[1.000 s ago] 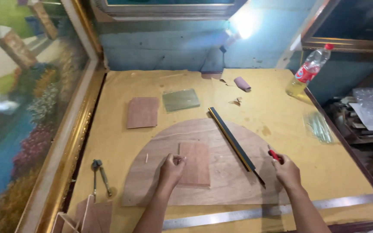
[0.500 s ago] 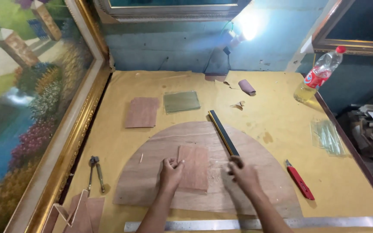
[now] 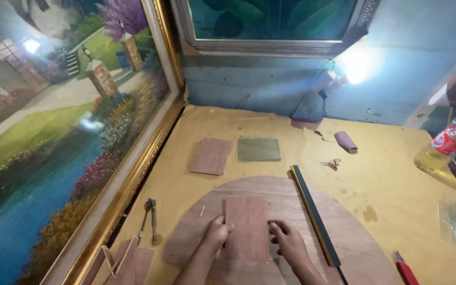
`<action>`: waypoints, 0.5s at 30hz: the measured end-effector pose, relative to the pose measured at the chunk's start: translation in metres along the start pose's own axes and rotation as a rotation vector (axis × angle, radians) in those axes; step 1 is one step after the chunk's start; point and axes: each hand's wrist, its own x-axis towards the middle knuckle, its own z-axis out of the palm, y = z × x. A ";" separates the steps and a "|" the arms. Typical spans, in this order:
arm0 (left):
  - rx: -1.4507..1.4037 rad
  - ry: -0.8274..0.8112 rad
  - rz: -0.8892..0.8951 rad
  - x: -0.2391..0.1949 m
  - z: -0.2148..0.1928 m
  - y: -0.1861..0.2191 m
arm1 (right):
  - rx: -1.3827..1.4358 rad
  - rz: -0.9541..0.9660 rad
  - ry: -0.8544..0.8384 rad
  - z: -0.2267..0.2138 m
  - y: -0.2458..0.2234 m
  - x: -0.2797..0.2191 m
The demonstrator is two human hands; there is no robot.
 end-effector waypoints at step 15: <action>0.670 0.341 0.170 0.181 -0.065 0.169 | -0.752 -0.281 0.668 0.024 0.063 0.072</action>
